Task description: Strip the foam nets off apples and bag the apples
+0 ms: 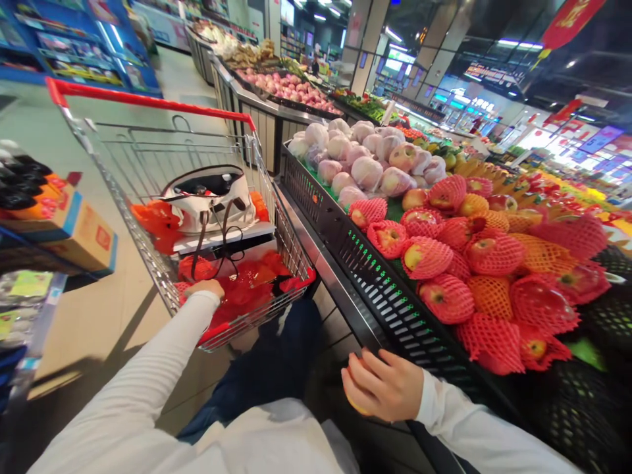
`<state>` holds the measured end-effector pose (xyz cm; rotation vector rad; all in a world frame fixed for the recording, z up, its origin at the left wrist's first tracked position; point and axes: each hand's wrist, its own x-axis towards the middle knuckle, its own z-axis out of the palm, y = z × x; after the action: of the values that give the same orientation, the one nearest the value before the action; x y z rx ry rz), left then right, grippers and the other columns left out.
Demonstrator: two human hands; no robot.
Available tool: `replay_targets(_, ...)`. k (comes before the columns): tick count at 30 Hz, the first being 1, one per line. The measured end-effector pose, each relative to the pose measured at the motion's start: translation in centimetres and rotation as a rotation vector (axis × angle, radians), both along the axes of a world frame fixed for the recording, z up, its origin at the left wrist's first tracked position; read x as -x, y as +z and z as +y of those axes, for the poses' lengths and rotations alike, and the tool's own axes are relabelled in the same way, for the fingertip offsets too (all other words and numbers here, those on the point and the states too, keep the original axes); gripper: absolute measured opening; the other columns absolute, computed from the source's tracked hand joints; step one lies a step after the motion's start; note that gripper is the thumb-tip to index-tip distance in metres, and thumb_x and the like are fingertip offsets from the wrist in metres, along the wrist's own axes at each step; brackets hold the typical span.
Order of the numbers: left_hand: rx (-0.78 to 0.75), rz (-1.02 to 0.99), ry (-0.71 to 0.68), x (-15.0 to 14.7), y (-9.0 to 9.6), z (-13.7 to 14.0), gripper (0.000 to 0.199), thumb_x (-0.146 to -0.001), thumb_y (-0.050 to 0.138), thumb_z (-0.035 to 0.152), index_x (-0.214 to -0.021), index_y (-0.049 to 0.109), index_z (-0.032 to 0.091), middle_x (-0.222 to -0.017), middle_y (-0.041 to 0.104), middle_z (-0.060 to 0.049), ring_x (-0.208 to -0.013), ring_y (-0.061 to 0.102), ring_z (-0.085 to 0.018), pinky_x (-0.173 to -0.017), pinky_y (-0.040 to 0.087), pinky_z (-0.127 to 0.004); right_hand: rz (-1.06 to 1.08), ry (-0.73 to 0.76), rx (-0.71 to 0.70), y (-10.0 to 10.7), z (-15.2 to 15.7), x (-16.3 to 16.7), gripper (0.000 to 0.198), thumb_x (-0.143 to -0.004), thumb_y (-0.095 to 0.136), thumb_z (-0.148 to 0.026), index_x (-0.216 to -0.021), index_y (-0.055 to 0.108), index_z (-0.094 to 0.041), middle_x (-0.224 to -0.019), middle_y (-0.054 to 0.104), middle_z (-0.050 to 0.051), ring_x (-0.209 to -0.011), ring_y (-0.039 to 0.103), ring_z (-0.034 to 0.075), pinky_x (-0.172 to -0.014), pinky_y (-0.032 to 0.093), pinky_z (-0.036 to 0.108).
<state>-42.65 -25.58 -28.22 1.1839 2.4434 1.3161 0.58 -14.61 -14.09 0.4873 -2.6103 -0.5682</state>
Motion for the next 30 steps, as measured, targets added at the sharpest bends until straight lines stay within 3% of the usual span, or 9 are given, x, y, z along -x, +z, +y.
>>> replay_targets(3, 0.136, 0.026, 0.134, -0.1, 1.3, 0.0, 0.060, -0.068, 0.059, 0.064, -0.043, 0.032, 0.016, -0.044, 0.040, 0.000, -0.080, 0.066, -0.036, -0.078, 0.043, -0.063, 0.031, -0.021, -0.004, 0.1, 0.1, 0.1, 0.024, -0.086, 0.054, -0.032, -0.103, 0.067, -0.020, -0.096, 0.073, 0.004, -0.080, 0.065, 0.020, -0.060, 0.042, 0.032)
replay_targets(6, 0.142, 0.081, 0.100, -2.5, 4.9, 1.5, 0.036, -0.070, 0.063, 0.051, -0.062, 0.055, 0.017, -0.061, 0.055, -0.003, -0.080, 0.063, -0.030, -0.081, 0.047, -0.053, 0.060, -0.029, 0.012, 0.4, 0.0, 0.2, 0.023, -0.088, 0.053, -0.032, -0.101, 0.067, -0.019, -0.095, 0.073, 0.005, -0.078, 0.065, 0.020, -0.060, 0.042, 0.032)
replay_targets(10, -0.333, -0.129, -0.242, -9.6, 11.3, 3.4, 0.030, -0.076, 0.066, 0.045, -0.073, 0.050, 0.019, -0.075, 0.055, -0.001, -0.072, 0.054, -0.017, -0.073, 0.048, -0.031, -0.026, -0.136, 0.059, 0.5, 0.0, 0.0, 0.024, -0.082, 0.060, -0.029, -0.103, 0.064, -0.019, -0.111, 0.070, 0.006, -0.077, 0.064, 0.017, -0.058, 0.044, 0.030)
replay_targets(13, -0.627, -0.614, -0.501, -15.9, 14.0, 3.5, 0.035, -0.072, 0.075, 0.039, -0.079, 0.046, 0.021, -0.085, 0.054, 0.000, -0.071, 0.053, -0.013, -0.064, 0.046, -0.024, -0.095, -0.437, 0.410, 0.4, 0.3, 0.0, 0.052, -0.061, 0.076, -0.043, -0.106, 0.060, -0.022, -0.132, 0.059, 0.010, -0.082, 0.065, 0.020, -0.062, 0.050, 0.031)
replay_targets(15, -0.653, -0.908, -0.727, -19.7, 14.2, 3.3, 0.039, -0.070, 0.078, 0.041, -0.085, 0.046, 0.023, -0.082, 0.051, 0.002, -0.068, 0.051, -0.011, -0.064, 0.045, -0.023, -0.052, -0.607, 0.776, 0.2, 0.6, 0.3, 0.068, -0.046, 0.082, -0.047, -0.104, 0.058, -0.023, -0.126, 0.060, 0.011, -0.085, 0.066, 0.023, -0.069, 0.053, 0.034)
replay_targets(19, -0.418, -1.307, -1.141, -25.4, 13.1, 2.9, 0.048, -0.064, 0.083, 0.046, -0.095, 0.053, 0.024, -0.077, 0.051, 0.003, -0.064, 0.049, -0.008, -0.061, 0.040, -0.019, 0.017, -0.672, 1.264, 0.0, 1.2, 0.8, 0.062, -0.044, 0.084, -0.041, -0.096, 0.056, -0.023, -0.085, 0.066, -0.001, -0.073, 0.064, 0.019, -0.068, 0.052, 0.032)
replay_targets(22, -0.156, -1.204, -1.333, -27.5, 12.4, 2.7, 0.047, -0.063, 0.086, 0.036, -0.101, 0.061, 0.022, -0.086, 0.058, -0.002, -0.070, 0.053, -0.010, -0.063, 0.040, -0.020, -0.018, -0.591, 1.397, -0.3, 1.2, 1.0, 0.058, -0.049, 0.083, -0.032, -0.100, 0.055, -0.024, -0.082, 0.066, -0.004, -0.072, 0.063, 0.016, -0.068, 0.051, 0.029)
replay_targets(26, -0.212, -0.836, -1.070, -27.3, 11.3, 2.7, 0.033, -0.071, 0.079, 0.028, -0.101, 0.065, 0.025, -0.099, 0.061, -0.006, -0.076, 0.059, -0.016, -0.065, 0.046, -0.026, -0.002, -0.545, 1.489, -0.2, 0.8, 1.3, 0.056, -0.052, 0.080, -0.026, -0.102, 0.054, -0.026, -0.084, 0.064, -0.005, -0.067, 0.061, 0.013, -0.061, 0.050, 0.025)
replay_targets(30, -0.354, -0.865, -0.743, -25.8, 9.7, 3.7, 0.045, -0.063, 0.083, 0.029, -0.102, 0.060, 0.030, -0.092, 0.059, -0.001, -0.061, 0.057, -0.014, -0.054, 0.047, -0.026, -0.005, -0.537, 1.498, 0.9, 0.3, 1.4, 0.062, -0.045, 0.085, -0.027, -0.100, 0.056, -0.023, -0.084, 0.065, -0.005, -0.070, 0.061, 0.014, -0.066, 0.050, 0.026)
